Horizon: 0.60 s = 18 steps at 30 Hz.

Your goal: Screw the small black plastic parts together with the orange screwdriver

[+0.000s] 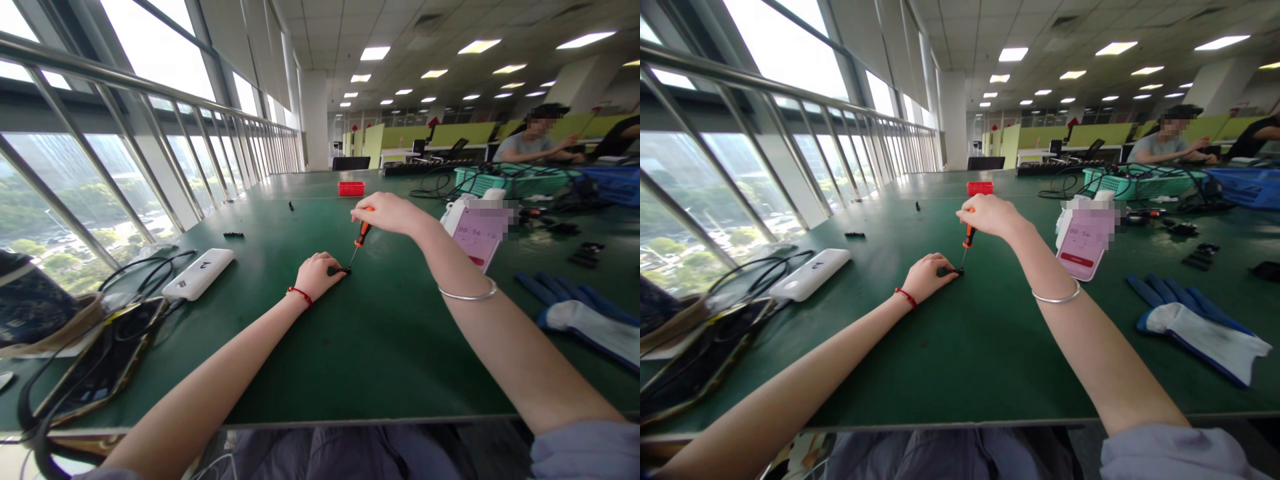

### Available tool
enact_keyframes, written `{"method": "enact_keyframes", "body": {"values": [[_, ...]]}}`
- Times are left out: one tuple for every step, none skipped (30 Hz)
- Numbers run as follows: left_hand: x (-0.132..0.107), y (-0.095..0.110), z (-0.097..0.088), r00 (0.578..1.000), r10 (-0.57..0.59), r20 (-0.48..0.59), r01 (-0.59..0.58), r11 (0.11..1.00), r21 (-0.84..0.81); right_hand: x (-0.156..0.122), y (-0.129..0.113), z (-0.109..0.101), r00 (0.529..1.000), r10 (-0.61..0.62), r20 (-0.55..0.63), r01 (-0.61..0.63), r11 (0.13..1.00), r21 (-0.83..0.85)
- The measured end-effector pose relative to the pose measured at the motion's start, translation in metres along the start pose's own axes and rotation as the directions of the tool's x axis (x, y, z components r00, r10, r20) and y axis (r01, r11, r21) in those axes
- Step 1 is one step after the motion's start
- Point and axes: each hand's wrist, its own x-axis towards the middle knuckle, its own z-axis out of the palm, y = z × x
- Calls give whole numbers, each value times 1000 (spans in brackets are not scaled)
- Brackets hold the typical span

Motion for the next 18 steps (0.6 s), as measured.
{"method": "enact_keyframes", "body": {"values": [[0,0,0,1000,2,1,-2,1000,-8,0,0,0,1000,-9,-5,9,1000,11],[0,-1,1,1000,5,3,-5,1000,-17,0,-1,0,1000,-11,6,11,999,36],[0,-1,1,1000,10,5,-10,1000,-27,-1,-1,1,999,-7,34,5,998,68],[0,-2,1,1000,13,6,-13,999,-34,-1,-2,1,997,1,74,-8,995,98],[0,-2,1,1000,16,7,-15,999,-39,-1,-2,1,994,10,105,-22,993,115],[0,-2,1,1000,16,6,-16,999,-42,-1,-3,1,993,25,117,-38,993,111],[1,-2,0,1000,15,7,-15,999,-45,-1,-3,1,993,42,107,-52,995,90],[1,-2,0,1000,14,8,-13,999,-47,-1,-3,1,995,54,81,-59,996,62],[1,-2,0,1000,12,10,-12,999,-50,-1,-3,2,997,49,54,-51,998,38],[1,-2,0,1000,10,12,-9,999,-53,0,-2,2,999,33,31,-34,999,24],[1,-2,0,1000,8,14,-8,998,-55,0,-2,2,1000,15,16,-15,1000,20],[2,-2,0,1000,7,15,-6,998,-56,1,-2,3,1000,-1,12,0,1000,25],[2,-3,0,1000,6,15,-5,998,-56,1,-2,3,1000,-6,13,6,1000,30],[2,-3,1,1000,6,15,-6,998,-57,1,-2,4,1000,-1,18,0,999,34],[2,-3,1,1000,7,16,-6,998,-59,1,-2,4,1000,11,25,-12,999,36],[2,-3,2,1000,7,16,-6,998,-60,1,-2,4,999,25,31,-26,999,37],[3,-3,2,1000,7,16,-6,998,-63,0,-3,4,999,34,34,-35,999,33],[3,-4,2,1000,6,16,-5,998,-66,0,-3,4,999,37,32,-38,999,28]]}}
